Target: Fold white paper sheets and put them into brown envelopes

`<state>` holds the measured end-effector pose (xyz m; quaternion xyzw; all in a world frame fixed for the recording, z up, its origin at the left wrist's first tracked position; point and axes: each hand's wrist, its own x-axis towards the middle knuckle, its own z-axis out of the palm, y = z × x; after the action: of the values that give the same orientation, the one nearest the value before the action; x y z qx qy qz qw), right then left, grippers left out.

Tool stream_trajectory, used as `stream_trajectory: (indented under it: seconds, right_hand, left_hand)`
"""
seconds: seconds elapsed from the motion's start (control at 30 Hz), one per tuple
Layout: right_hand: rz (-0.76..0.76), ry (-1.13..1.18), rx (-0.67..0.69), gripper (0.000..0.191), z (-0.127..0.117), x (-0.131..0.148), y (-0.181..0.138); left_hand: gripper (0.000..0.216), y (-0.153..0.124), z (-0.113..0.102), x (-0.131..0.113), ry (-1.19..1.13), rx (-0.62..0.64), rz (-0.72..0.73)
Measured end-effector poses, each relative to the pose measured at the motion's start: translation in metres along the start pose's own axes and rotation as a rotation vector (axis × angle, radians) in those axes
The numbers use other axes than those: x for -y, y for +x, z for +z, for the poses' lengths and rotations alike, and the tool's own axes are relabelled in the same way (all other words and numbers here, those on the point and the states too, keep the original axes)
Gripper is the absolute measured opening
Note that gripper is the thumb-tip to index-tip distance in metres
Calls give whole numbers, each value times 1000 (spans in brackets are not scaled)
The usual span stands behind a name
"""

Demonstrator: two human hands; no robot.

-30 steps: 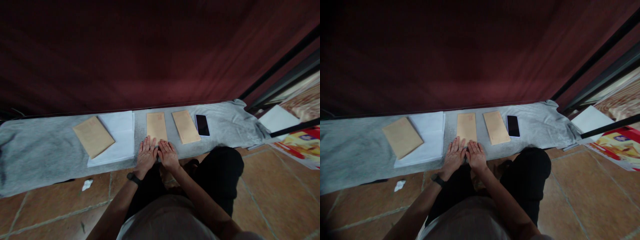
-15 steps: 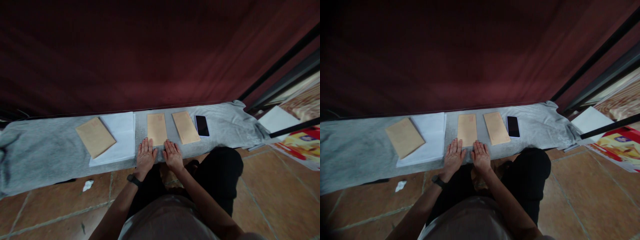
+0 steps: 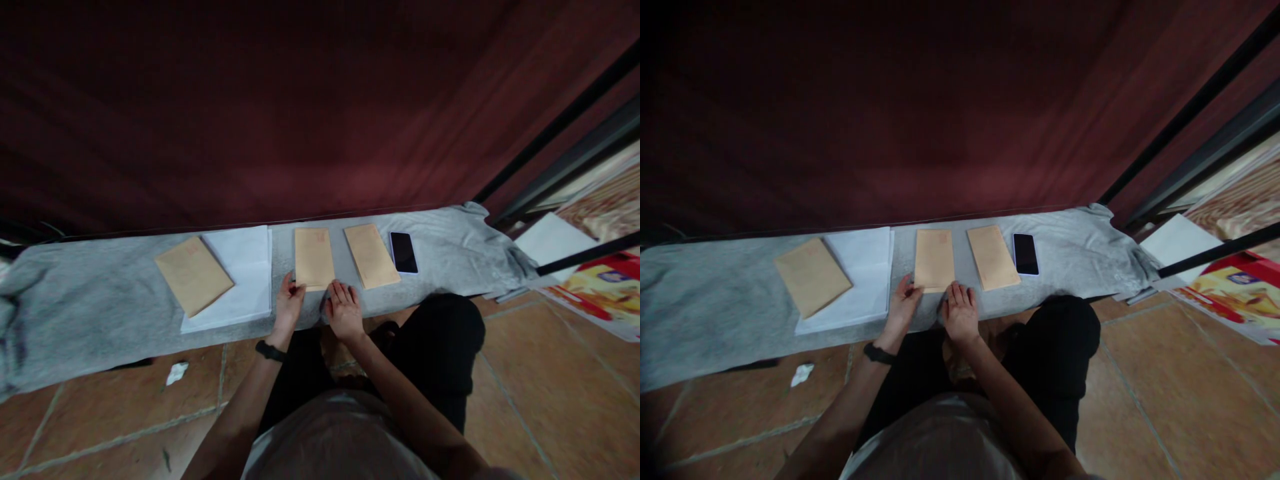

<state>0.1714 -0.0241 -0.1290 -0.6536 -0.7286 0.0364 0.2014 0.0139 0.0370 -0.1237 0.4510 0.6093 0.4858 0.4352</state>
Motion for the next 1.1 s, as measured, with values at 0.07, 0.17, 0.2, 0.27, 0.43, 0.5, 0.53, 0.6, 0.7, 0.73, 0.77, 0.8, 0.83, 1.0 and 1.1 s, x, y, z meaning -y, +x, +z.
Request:
stream_trajectory:
  seconds: [0.07, 0.17, 0.2, 0.27, 0.43, 0.5, 0.53, 0.6, 0.7, 0.73, 0.77, 0.8, 0.83, 1.0, 1.1]
  right_hand:
    - [3, -8, 11, 46, -2, 4, 4]
    - [30, -10, 18, 48, -6, 11, 9]
    - [46, -10, 19, 50, -7, 13, 11]
    - [81, -12, 30, 55, -10, 16, 14]
    - [231, 295, 80, 43, -12, 13, 28]
    - [334, 574, 100, 42, -9, 11, 35]
    - [373, 665, 111, 46, -7, 11, 38]
    - [416, 799, 147, 58, -1, 13, 41]
    - [475, 1163, 211, 64, 6, 21, 38]
    - [503, 1296, 227, 63, 7, 23, 37]
    - [535, 1394, 239, 61, 7, 26, 35]
    - [566, 1446, 252, 58, 7, 27, 33]
    - [594, 1471, 268, 56, 7, 29, 31]
    - [627, 1549, 357, 48, 3, 32, 30]
    - [629, 1604, 399, 45, 1, 33, 28]
  left_hand:
    - [48, -3, 4, -4, -90, -23, -40]
    - [31, -8, 9, -14, -112, 13, -19]
    - [28, -11, 11, -19, -117, 26, -10]
    - [25, -16, 15, -30, -107, 56, 23]
    - [33, -25, 23, -50, -42, 164, 151]
    - [41, -27, 24, -48, -4, 184, 204]
    - [43, -27, 25, -45, 25, 172, 218]
    - [44, -25, 23, -33, 75, 120, 186]
    - [49, -23, 19, -13, 26, 139, 31]
    - [50, -22, 17, -7, -9, 151, -10]
    - [49, -21, 15, -3, -39, 153, -35]
    - [47, -19, 12, 0, -58, 142, -48]
    - [43, -18, 10, 1, -66, 120, -51]
    - [27, -12, 6, -2, -55, 112, -38]
    - [26, -12, 6, -4, -34, 114, -27]
